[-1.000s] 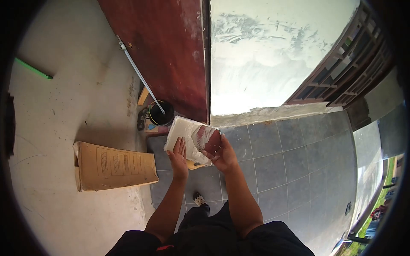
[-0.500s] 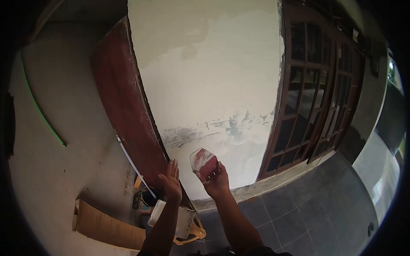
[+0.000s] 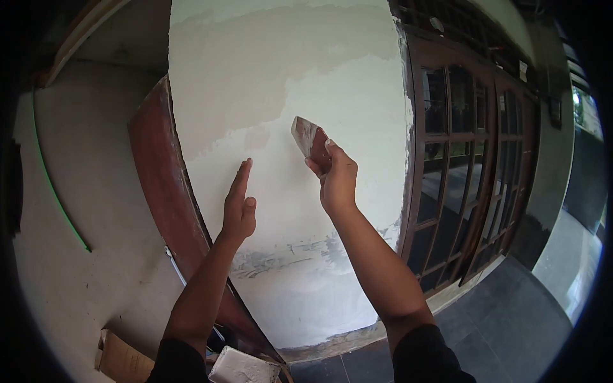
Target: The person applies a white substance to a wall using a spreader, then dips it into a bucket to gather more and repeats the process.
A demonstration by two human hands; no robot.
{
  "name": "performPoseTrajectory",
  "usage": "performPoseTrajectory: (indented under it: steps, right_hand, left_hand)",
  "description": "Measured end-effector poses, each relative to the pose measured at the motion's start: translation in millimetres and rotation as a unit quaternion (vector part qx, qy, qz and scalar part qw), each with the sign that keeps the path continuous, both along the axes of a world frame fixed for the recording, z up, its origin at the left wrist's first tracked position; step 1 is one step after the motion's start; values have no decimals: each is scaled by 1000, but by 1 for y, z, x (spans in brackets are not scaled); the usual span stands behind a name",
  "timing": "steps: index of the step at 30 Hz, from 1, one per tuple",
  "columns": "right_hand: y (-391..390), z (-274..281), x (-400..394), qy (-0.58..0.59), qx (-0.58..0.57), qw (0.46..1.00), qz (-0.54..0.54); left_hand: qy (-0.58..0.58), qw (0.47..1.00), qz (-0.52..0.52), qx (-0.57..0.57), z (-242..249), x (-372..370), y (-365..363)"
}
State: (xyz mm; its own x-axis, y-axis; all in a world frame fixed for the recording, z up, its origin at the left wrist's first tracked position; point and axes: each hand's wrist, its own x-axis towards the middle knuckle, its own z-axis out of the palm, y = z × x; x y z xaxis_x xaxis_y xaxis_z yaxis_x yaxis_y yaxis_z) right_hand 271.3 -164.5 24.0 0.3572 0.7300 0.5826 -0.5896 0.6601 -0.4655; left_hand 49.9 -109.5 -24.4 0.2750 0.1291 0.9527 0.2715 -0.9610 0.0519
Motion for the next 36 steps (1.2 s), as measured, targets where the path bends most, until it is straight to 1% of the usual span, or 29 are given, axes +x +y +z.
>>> performPoseTrajectory:
  steps: [1, 2, 3, 4, 5, 6, 7, 8, 10, 11, 12, 14, 15, 17, 22, 24, 26, 30, 33, 36]
  right_hand:
    - [12, 9, 8, -67, 39, 995, -68]
    - [22, 19, 15, -134, 77, 979, -136]
    - [27, 29, 20, -169, 98, 967, -167]
    - [36, 36, 26, -171, 104, 965, -169]
    - [48, 42, 34, -268, 165, 910, -270]
    - [56, 48, 41, -356, 221, 831, -365]
    - [58, 57, 52, -447, 266, 741, -424]
    - [66, 65, 56, -446, 269, 740, -427]
    - [81, 77, 65, -495, 368, 557, -556]
    - [90, 83, 73, -520, 371, 520, -568]
    - [97, 87, 77, -520, 372, 519, -568]
    - [109, 98, 85, -560, 388, 433, -590]
    - [114, 101, 88, -560, 391, 432, -589]
    - [124, 105, 93, -564, 422, 397, -588]
    - [138, 119, 101, -547, 465, 381, -583]
    - [144, 123, 104, -546, 473, 378, -579]
    - [150, 122, 105, -557, 455, 371, -588]
    - [149, 113, 113, -557, 447, 375, -591]
    - [148, 104, 128, -569, 442, 374, -583]
    - [148, 107, 130, -569, 458, 388, -562]
  left_hand:
    - [51, 996, 66, 39, 13, 0, 11]
    - [46, 996, 64, 46, 24, 2, 22]
    - [88, 986, 105, 97, 35, 4, 33]
    - [129, 970, 147, 145, 44, 5, 43]
    - [127, 969, 147, 151, 52, 7, 52]
    - [161, 957, 169, 172, 59, 10, 61]
    - [195, 942, 191, 193, 64, 13, 70]
    - [228, 926, 211, 214, 70, 17, 79]
    - [231, 918, 224, 231, 73, 24, 92]
    - [231, 911, 233, 248, 73, 28, 98]
    - [231, 904, 242, 267, 74, 30, 102]
    - [219, 900, 256, 276, 75, 34, 103]
    - [210, 897, 269, 281, 74, 36, 102]
    - [202, 896, 278, 280, 72, 34, 103]
    - [185, 893, 303, 276, 66, 33, 106]
    - [198, 885, 317, 276, 68, 34, 104]
    - [196, 886, 319, 273, 69, 33, 104]
    - [190, 893, 318, 256, 70, 34, 101]
    - [199, 889, 326, 254, 70, 35, 100]
    - [197, 890, 318, 260, 70, 36, 102]
